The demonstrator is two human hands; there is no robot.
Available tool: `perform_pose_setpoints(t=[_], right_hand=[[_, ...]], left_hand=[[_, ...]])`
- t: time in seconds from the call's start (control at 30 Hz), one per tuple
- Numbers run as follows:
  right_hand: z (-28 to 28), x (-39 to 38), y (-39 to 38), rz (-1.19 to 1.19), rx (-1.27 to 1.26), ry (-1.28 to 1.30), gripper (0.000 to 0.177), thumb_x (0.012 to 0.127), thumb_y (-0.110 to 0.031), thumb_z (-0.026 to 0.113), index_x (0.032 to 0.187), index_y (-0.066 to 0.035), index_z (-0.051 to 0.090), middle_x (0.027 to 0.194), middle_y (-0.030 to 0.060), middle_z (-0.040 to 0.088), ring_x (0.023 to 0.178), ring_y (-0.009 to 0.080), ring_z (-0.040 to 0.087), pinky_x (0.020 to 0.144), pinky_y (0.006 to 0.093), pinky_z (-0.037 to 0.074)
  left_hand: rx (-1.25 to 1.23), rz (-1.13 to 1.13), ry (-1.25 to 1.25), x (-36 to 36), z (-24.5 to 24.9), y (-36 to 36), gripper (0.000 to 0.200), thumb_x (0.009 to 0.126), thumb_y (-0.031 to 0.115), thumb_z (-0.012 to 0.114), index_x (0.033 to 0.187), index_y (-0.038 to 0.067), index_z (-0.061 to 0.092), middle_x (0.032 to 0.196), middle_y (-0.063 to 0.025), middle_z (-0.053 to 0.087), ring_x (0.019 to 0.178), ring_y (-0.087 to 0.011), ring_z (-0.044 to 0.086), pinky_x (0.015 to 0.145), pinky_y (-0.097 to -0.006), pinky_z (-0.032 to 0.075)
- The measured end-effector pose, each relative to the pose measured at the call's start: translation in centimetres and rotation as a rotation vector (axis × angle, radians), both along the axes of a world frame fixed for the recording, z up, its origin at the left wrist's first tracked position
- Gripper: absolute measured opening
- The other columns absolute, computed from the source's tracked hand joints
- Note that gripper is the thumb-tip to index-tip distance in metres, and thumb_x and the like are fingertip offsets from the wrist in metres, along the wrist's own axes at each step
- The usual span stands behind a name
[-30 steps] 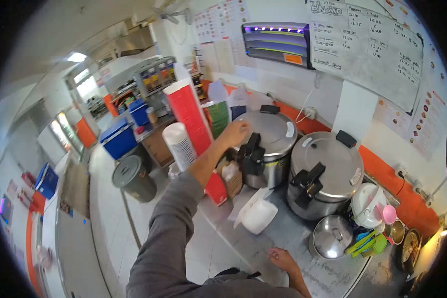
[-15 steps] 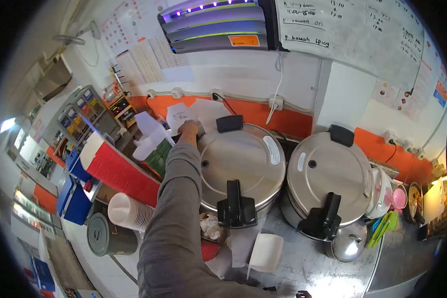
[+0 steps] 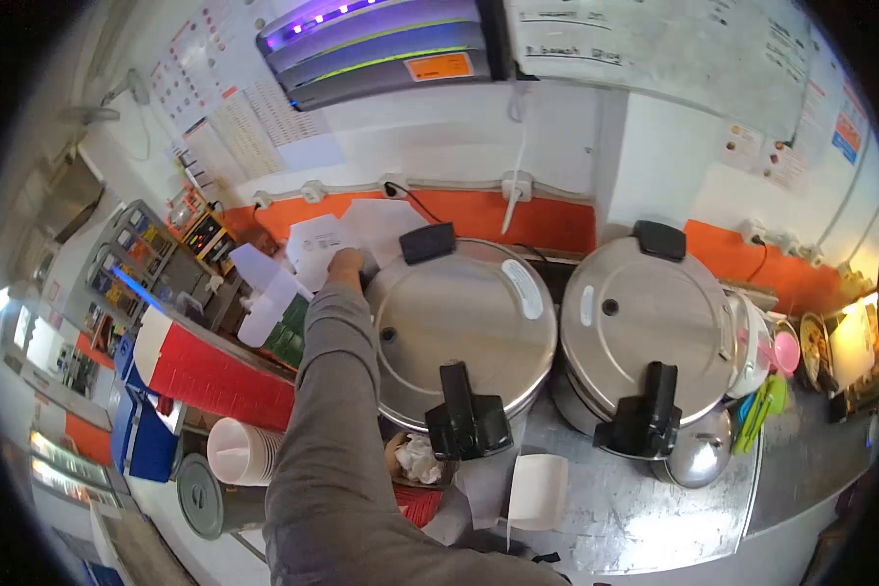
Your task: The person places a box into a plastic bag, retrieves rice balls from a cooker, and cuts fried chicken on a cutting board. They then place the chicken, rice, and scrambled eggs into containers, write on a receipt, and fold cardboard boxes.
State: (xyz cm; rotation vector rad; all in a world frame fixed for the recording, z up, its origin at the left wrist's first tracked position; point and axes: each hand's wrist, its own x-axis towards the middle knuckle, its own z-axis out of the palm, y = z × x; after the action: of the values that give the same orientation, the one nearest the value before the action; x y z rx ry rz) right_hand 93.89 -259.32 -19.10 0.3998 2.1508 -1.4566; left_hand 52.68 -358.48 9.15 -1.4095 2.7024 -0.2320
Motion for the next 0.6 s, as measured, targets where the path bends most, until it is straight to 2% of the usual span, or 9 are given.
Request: perform_pose_setpoints(t=[0.07,0.13,0.17,0.2,0.23,0.33,0.4,0.43,0.6], right_hand=[[0.0,2.1,0.3,-0.149,-0.133,0.012,0.038,0.091,-0.032,0.059,0.115,-0.003,0.060,0.091,0.0174,0.067,0.077,0.0247,0.067,0.071,0.0374,0.056],[1.3,1.4,-0.7,-0.247,-0.170,-0.067,0.028,0.089,-0.023,0.061,0.094,0.004,0.063,0.080,0.0127,0.067,0.070,0.0185,0.065,0.063,0.0348,0.054],[3.2,1.6,-1.2,-0.107,0.009,0.004,0.025,0.089,-0.021,0.059,0.090,0.003,0.066,0.074,0.0087,0.067,0.065,0.0191,0.066,0.056,0.0322,0.055],[2.7,2.4,-1.7,-0.227,0.051,0.003,0.024,0.089,-0.020,0.059,0.089,0.003,0.065,0.075,0.0110,0.067,0.064,0.0197,0.067,0.057,0.0319,0.055],[2.1,3.0,-1.6,-0.150,0.150,-0.004,0.023,0.089,-0.018,0.058,0.089,0.004,0.065,0.077,0.0125,0.067,0.064,0.0195,0.067,0.057,0.0318,0.055],[2.5,3.0,-2.2,-0.261,0.112,-0.113,0.015,0.085,-0.011,0.058,0.088,0.003,0.065,0.075,0.0123,0.067,0.063,0.0186,0.066,0.058,0.0320,0.054],[3.7,2.4,-2.4,-0.245,0.134,-0.068,0.018,0.084,-0.010,0.057,0.088,0.006,0.064,0.075,0.0123,0.066,0.065,0.0190,0.065,0.058,0.0310,0.055],[3.7,2.1,-2.5,-0.282,0.113,-0.051,0.017,0.084,-0.010,0.057,0.088,0.006,0.064,0.076,0.0126,0.066,0.066,0.0191,0.065,0.059,0.0311,0.055],[4.5,1.9,-2.1,-0.253,0.128,-0.066,0.017,0.084,-0.009,0.058,0.090,0.006,0.063,0.079,0.0131,0.066,0.070,0.0187,0.065,0.060,0.0314,0.056]], left_hand=[[-0.065,-0.093,0.048,1.2,-2.0,-1.5,0.031,0.088,0.028,0.052,0.116,0.018,0.064,0.121,-0.0144,0.060,0.109,-0.0348,0.060,0.086,-0.0471,0.050],[-0.117,-0.256,0.112,2.9,-3.4,-5.3,0.030,0.089,0.028,0.051,0.114,0.019,0.064,0.118,-0.0149,0.061,0.107,-0.0349,0.060,0.085,-0.0464,0.051],[-0.141,-0.348,0.149,4.4,-4.3,-6.8,0.029,0.089,0.028,0.050,0.113,0.019,0.065,0.116,-0.0152,0.061,0.106,-0.0349,0.061,0.085,-0.0461,0.051],[-0.162,-0.433,0.184,-0.4,-4.6,-3.9,0.029,0.090,0.028,0.050,0.112,0.019,0.065,0.115,-0.0155,0.062,0.105,-0.0350,0.061,0.085,-0.0458,0.051],[-0.242,-0.459,0.293,0.1,-3.4,-1.5,0.029,0.092,0.028,0.047,0.108,0.012,0.064,0.106,-0.0152,0.064,0.100,-0.0323,0.063,0.082,-0.0451,0.053],[-0.245,-0.443,0.195,0.2,0.2,3.7,0.030,0.093,0.027,0.046,0.104,0.005,0.064,0.105,-0.0169,0.064,0.097,-0.0339,0.064,0.081,-0.0455,0.053],[-0.150,-0.253,0.272,-0.3,0.7,4.4,0.026,0.092,0.016,0.041,0.105,0.006,0.061,0.105,-0.0162,0.062,0.101,-0.0371,0.062,0.083,-0.0476,0.052],[-0.263,-0.389,0.118,0.1,0.9,4.1,0.023,0.092,0.016,0.043,0.098,0.003,0.061,0.101,-0.0164,0.062,0.101,-0.0374,0.061,0.080,-0.0473,0.053],[-0.213,-0.339,0.165,0.9,7.2,8.4,0.032,0.093,0.025,0.041,0.108,0.004,0.061,0.114,-0.0197,0.060,0.104,-0.0387,0.060,0.085,-0.0468,0.051]])
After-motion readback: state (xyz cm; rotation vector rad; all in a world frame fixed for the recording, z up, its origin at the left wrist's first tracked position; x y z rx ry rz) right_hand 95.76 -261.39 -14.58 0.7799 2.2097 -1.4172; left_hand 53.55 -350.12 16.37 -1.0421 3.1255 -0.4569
